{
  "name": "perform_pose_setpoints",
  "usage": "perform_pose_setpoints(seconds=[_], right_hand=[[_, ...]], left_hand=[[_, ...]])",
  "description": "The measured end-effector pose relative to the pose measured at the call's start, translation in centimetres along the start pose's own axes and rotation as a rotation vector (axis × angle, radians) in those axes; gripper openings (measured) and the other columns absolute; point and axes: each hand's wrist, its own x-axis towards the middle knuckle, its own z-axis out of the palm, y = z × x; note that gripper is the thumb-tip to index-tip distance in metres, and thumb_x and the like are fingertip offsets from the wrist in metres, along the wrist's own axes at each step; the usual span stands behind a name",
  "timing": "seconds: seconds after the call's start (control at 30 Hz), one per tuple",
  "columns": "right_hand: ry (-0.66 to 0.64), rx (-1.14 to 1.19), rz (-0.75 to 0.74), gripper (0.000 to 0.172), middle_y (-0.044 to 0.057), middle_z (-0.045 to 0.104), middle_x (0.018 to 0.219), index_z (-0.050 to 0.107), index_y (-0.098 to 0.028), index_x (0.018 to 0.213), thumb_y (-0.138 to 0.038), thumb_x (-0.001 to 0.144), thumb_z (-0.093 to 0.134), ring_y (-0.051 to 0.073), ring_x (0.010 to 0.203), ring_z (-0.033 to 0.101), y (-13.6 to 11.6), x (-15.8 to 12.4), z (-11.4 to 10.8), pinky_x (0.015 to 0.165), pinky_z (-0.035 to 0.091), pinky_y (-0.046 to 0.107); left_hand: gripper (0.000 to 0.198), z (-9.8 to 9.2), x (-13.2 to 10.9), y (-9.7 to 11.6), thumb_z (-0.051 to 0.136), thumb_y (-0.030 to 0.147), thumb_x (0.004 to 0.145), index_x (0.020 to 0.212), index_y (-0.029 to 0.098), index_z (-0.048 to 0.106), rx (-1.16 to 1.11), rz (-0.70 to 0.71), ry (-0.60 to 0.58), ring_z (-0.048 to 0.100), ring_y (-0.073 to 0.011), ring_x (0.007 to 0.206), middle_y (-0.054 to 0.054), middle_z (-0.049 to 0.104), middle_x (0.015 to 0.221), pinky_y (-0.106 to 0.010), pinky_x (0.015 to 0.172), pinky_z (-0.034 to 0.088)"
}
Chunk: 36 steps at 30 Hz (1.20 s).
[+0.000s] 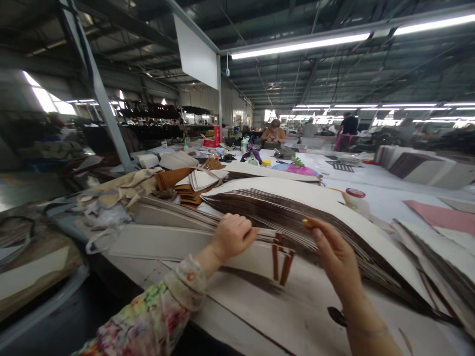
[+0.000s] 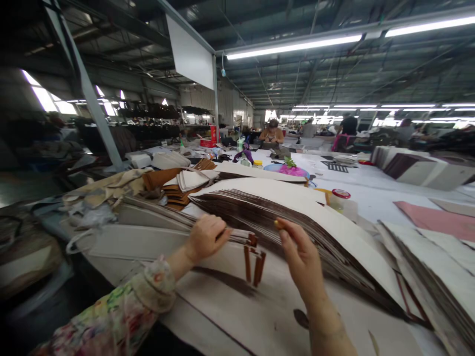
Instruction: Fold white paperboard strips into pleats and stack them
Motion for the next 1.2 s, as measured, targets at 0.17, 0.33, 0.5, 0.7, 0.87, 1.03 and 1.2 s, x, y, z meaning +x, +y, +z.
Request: perform_pose_setpoints(seconds=[0.17,0.33,0.5,0.7,0.87,1.03,1.2], right_hand=[[-0.104,-0.177,-0.180,0.035,0.006,0.058,0.110,0.054,-0.024,0.112,-0.040,0.082,0.045,0.019,0.105,0.052,-1.6,0.0,-3.4,0.091,0.040,0.033],[-0.655,-0.235,-0.080,0.066,0.011,0.044,0.130,0.035,-0.019,0.132,-0.039,0.073,0.057,0.022,0.118,0.042,-1.3,-1.4,-1.5,0.097,0.036,0.036],[-0.764,-0.423,-0.049,0.085,0.012,0.048,0.126,0.027,-0.019,0.136,-0.031,0.061,0.064,0.026,0.110,0.050,-1.7,-3.0,0.7,0.088,0.045,0.037],[-0.839,-0.752,-0.080,0.056,0.011,0.065,0.100,0.050,-0.019,0.120,-0.019,0.064,0.058,0.028,0.082,0.063,-1.7,-3.8,1.7,0.069,0.050,0.038],[-0.762,-0.788,-0.108,0.031,0.007,0.067,0.089,0.056,-0.022,0.105,-0.028,0.074,0.055,0.024,0.073,0.063,-1.2,-3.6,2.0,0.062,0.048,0.033],[-0.638,-0.790,-0.186,0.027,0.007,0.065,0.088,0.056,-0.022,0.101,-0.038,0.082,0.046,0.021,0.069,0.062,-0.8,-2.9,2.2,0.059,0.045,0.030],[-0.615,-0.793,-0.260,0.024,0.007,0.063,0.090,0.056,-0.019,0.099,-0.031,0.084,0.043,0.021,0.077,0.060,-0.2,-2.4,2.3,0.066,0.045,0.031]], left_hand=[[0.032,1.4,1.0,8.2,0.032,0.037,0.088,0.069,0.019,0.050,-0.126,0.272,0.108,0.046,-0.0166,0.066,-0.001,0.052,0.065,-0.032,0.062,0.029],[0.024,2.0,-0.6,10.9,0.039,0.037,0.086,0.082,0.018,0.052,-0.149,0.168,-0.055,0.049,-0.0198,0.076,-0.004,0.057,0.079,-0.035,0.067,0.033],[0.041,0.1,-1.5,7.4,0.037,0.055,0.083,0.080,0.017,0.053,-0.160,0.334,-0.216,0.052,-0.0196,0.073,-0.005,0.059,0.077,-0.034,0.066,0.036],[0.047,-4.3,-3.6,-0.8,0.051,0.052,0.077,0.110,0.018,0.048,-0.144,0.260,-0.418,0.053,-0.0215,0.092,-0.007,0.060,0.101,-0.033,0.081,0.037],[0.025,-6.9,-8.4,-1.1,0.043,0.034,0.087,0.107,0.022,0.050,-0.323,0.070,-0.390,0.050,-0.0178,0.099,-0.005,0.059,0.103,-0.031,0.091,0.032],[0.055,-4.0,-11.6,-0.5,0.056,0.048,0.076,0.122,0.020,0.042,-0.405,0.002,-0.577,0.044,-0.0219,0.112,-0.008,0.050,0.123,-0.032,0.095,0.033],[0.068,-2.6,-9.3,-2.1,0.062,0.056,0.065,0.121,0.021,0.044,-0.394,0.104,-0.654,0.046,-0.0249,0.111,-0.009,0.050,0.122,-0.035,0.096,0.032]])
